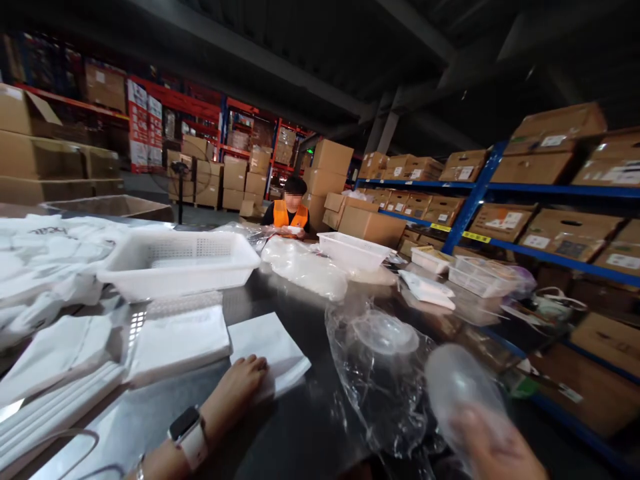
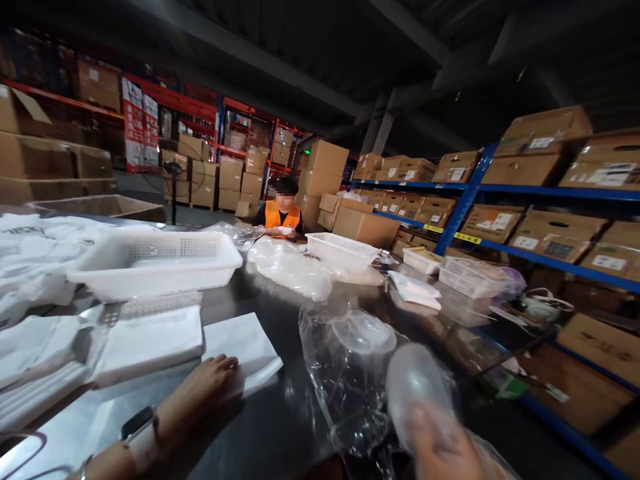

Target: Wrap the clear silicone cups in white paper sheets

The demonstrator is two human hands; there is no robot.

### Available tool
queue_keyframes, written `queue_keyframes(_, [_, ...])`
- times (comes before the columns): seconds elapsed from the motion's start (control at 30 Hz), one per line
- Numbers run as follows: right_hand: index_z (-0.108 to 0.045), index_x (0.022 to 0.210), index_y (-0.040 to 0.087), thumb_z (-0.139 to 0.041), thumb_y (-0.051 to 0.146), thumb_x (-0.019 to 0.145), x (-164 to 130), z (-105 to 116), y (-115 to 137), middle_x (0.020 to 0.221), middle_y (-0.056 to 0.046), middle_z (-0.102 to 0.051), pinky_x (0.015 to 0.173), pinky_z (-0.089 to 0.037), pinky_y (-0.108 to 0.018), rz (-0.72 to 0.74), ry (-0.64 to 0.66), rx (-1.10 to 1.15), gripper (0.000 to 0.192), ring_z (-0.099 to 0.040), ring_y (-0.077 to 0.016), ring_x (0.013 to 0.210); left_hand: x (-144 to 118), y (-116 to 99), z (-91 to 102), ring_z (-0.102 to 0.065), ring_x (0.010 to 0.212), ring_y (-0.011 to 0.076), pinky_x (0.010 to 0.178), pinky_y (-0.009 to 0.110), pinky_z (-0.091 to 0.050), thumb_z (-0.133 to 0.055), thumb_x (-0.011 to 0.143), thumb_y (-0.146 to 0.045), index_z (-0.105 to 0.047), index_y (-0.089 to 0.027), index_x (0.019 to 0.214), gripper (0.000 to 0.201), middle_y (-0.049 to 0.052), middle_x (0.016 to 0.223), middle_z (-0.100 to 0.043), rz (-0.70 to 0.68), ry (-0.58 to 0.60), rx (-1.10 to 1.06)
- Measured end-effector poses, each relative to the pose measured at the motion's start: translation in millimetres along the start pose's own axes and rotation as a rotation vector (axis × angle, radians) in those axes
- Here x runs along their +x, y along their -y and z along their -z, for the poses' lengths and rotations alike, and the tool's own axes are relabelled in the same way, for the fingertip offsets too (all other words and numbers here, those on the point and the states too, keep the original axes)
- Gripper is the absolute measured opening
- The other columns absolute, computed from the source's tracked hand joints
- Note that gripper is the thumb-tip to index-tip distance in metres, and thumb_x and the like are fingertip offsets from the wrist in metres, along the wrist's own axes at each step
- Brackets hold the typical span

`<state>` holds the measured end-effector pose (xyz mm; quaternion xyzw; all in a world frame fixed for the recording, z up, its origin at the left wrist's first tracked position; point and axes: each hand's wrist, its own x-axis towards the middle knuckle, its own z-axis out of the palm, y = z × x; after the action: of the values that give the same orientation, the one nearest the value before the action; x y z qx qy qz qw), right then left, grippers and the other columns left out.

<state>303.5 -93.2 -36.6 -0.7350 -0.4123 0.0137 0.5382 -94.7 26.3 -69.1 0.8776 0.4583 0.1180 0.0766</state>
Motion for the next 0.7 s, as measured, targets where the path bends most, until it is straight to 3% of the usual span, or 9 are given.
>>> queue_keyframes(0.03, [-0.063, 0.086, 0.030, -0.053, 0.057, 0.075, -10.4, -5.5, 19.7, 0.081, -0.013, -0.070, 0.073, -0.056, -0.045, 0.202, -0.004, -0.073, 0.031, -0.069, -0.0308, 0.077, -0.7, 0.9, -0.6, -0.057, 0.109, 0.0267, 0.098, 0.039, -0.044, -0.036, 0.082, -0.001, -0.065, -0.011, 0.111, 0.042, 0.014, 0.121, -0.062, 0.000, -0.025, -0.020])
queue_keyframes(0.13, [-0.064, 0.083, 0.026, -0.051, 0.036, 0.083, -41.3, -37.7, 81.8, 0.073, -0.006, -0.069, 0.067, -0.053, -0.037, 1.022, 0.293, -0.162, 0.017, -0.066, -0.0236, 0.069, -3.0, 4.4, -2.9, -0.053, 0.119, 0.0233, 0.104, 0.034, -0.042, -0.031, 0.078, 0.005, -0.057, -0.014, 0.125, 0.056, 0.011, 0.133, -0.055, 0.031, -0.110, -0.057])
queue_keyframes(0.17, [-0.063, 0.085, 0.024, -0.050, 0.027, 0.084, -50.4, -51.1, 98.5, 0.072, -0.005, -0.068, 0.065, -0.051, -0.035, 1.223, 0.386, -0.209, 0.013, -0.063, -0.0215, 0.067, -3.6, 5.3, -4.2, -0.051, 0.123, 0.0226, 0.106, 0.034, -0.041, -0.029, 0.076, 0.007, -0.054, -0.013, 0.129, 0.062, 0.011, 0.137, -0.052, 0.052, -0.128, -0.053])
queue_keyframes(0.27, [-0.056, 0.076, 0.021, -0.056, 0.014, 0.079, -71.4, -90.2, 125.6, 0.065, 0.000, -0.062, 0.055, -0.040, -0.030, 1.557, 0.479, -0.321, 0.007, -0.056, -0.0174, 0.061, -4.7, 4.4, -8.8, -0.043, 0.132, 0.0211, 0.112, 0.036, -0.036, -0.026, 0.067, 0.012, -0.044, -0.011, 0.137, 0.076, 0.013, 0.145, -0.044, 0.097, -0.182, -0.043])
queue_keyframes(0.37, [-0.052, 0.069, 0.020, -0.058, 0.008, 0.077, -83.8, -124.7, 124.8, 0.063, 0.000, -0.060, 0.054, -0.037, -0.030, 1.630, 0.475, -0.421, 0.015, -0.054, -0.0170, 0.059, -5.8, -3.4, -13.3, -0.037, 0.137, 0.0212, 0.115, 0.034, -0.030, -0.026, 0.061, 0.013, -0.042, -0.010, 0.138, 0.082, 0.012, 0.148, -0.041, 0.053, -0.245, -0.089])
queue_keyframes(0.53, [-0.059, 0.073, 0.018, -0.055, 0.006, 0.079, -96.3, -170.8, 113.8, 0.061, -0.001, -0.062, 0.052, -0.041, -0.031, 1.507, 0.373, -0.485, 0.014, -0.058, -0.0191, 0.056, -8.7, -17.4, -24.8, -0.033, 0.139, 0.0223, 0.116, 0.039, -0.029, -0.026, 0.066, 0.011, -0.042, -0.011, 0.138, 0.078, 0.013, 0.149, -0.039, -0.005, -0.232, -0.213])
queue_keyframes(0.6, [-0.064, 0.088, 0.016, -0.058, 0.013, 0.080, -97.2, -179.1, 110.2, 0.068, -0.002, -0.066, 0.056, -0.046, -0.032, 1.473, 0.462, -0.373, 0.010, -0.061, -0.0202, 0.060, -9.0, -18.1, -29.0, -0.029, 0.141, 0.0231, 0.116, 0.043, -0.029, -0.030, 0.068, 0.009, -0.038, -0.011, 0.141, 0.076, 0.016, 0.150, -0.036, 0.000, -0.264, -0.270])
queue_keyframes(0.7, [-0.060, 0.115, 0.015, -0.059, 0.019, 0.077, -87.5, -184.2, 99.6, 0.099, -0.008, -0.071, 0.083, -0.051, -0.038, 1.405, 0.639, -0.186, 0.038, -0.065, -0.0239, 0.091, -8.6, -17.7, -24.8, -0.026, 0.142, 0.0235, 0.116, 0.043, -0.028, -0.031, 0.069, 0.009, -0.036, -0.006, 0.142, 0.074, 0.020, 0.150, -0.033, 0.051, -0.261, -0.328])
